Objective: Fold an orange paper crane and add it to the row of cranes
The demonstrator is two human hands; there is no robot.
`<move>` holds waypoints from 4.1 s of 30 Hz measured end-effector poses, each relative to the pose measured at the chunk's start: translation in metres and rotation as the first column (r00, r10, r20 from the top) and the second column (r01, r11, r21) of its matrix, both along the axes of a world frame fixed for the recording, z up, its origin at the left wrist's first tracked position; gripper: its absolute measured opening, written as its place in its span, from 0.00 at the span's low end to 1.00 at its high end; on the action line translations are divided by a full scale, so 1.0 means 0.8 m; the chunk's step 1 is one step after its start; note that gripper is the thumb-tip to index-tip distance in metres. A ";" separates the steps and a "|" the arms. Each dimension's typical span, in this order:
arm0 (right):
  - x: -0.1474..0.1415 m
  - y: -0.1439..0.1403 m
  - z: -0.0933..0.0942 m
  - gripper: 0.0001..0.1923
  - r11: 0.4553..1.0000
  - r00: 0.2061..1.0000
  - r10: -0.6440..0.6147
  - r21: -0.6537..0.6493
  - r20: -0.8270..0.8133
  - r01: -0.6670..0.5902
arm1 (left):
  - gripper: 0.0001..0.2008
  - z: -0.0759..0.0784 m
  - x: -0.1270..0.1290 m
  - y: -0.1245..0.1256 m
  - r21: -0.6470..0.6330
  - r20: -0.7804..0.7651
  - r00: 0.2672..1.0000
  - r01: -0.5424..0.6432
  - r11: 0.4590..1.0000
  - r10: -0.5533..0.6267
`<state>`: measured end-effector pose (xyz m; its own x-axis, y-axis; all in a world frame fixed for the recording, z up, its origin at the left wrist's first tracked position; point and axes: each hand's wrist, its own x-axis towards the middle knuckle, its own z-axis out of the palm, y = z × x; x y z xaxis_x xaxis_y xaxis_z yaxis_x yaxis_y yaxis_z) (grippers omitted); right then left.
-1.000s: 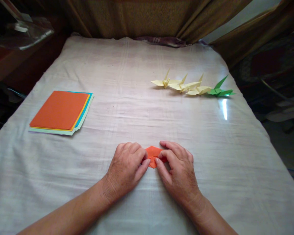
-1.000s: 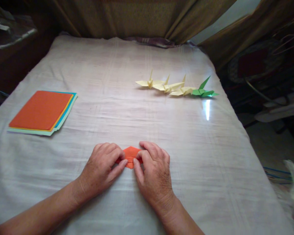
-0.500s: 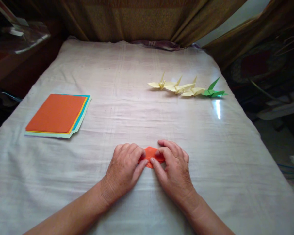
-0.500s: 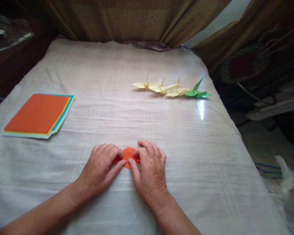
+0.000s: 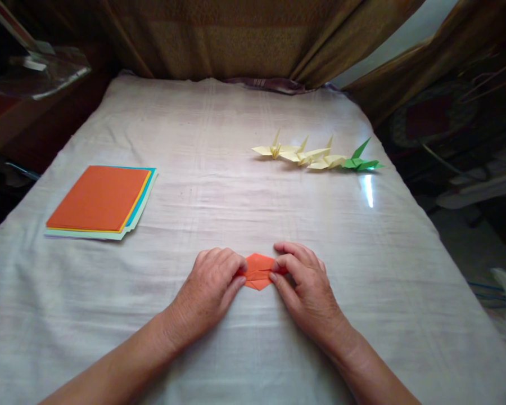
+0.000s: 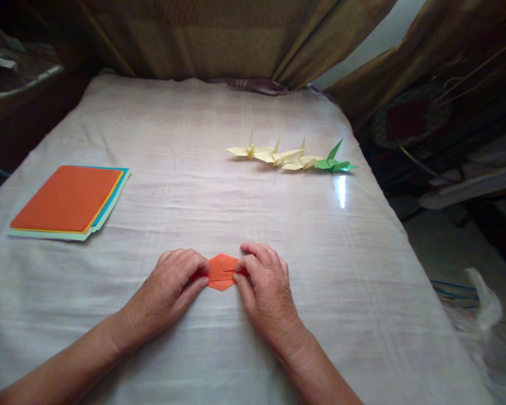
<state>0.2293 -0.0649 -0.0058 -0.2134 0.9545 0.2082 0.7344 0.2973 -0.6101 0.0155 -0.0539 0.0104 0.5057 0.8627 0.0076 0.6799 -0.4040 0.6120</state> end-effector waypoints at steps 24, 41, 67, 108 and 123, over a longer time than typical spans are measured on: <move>0.003 -0.009 -0.006 0.06 0.968 0.985 -0.090 0.244 0.147 0.052 | 0.09 0.003 0.006 -0.022 0.430 -0.152 0.988 0.096 0.898 -0.033; -0.006 -0.015 0.001 0.06 0.962 0.984 0.179 0.208 0.009 -0.177 | 0.20 -0.003 0.006 -0.008 0.403 -0.112 0.989 -0.039 0.914 0.091; 0.001 -0.010 0.004 0.08 0.913 0.981 0.053 0.389 0.186 -0.123 | 0.13 0.002 -0.008 0.007 0.425 -0.185 0.972 0.214 0.880 -0.148; -0.005 -0.001 -0.001 0.04 0.993 0.998 0.009 0.117 0.055 -0.016 | 0.07 -0.014 0.018 0.000 0.284 -0.006 0.999 -0.040 0.958 0.043; -0.011 0.003 0.003 0.07 0.998 0.997 -0.050 0.052 0.061 0.046 | 0.08 -0.009 0.015 0.002 0.228 0.043 0.997 -0.067 0.971 0.059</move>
<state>0.2203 -0.0624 -0.0034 -0.1817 0.9525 0.2446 0.7846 0.2903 -0.5478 0.0277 -0.0520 0.0032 0.4460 0.8660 0.2259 0.6881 -0.4932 0.5322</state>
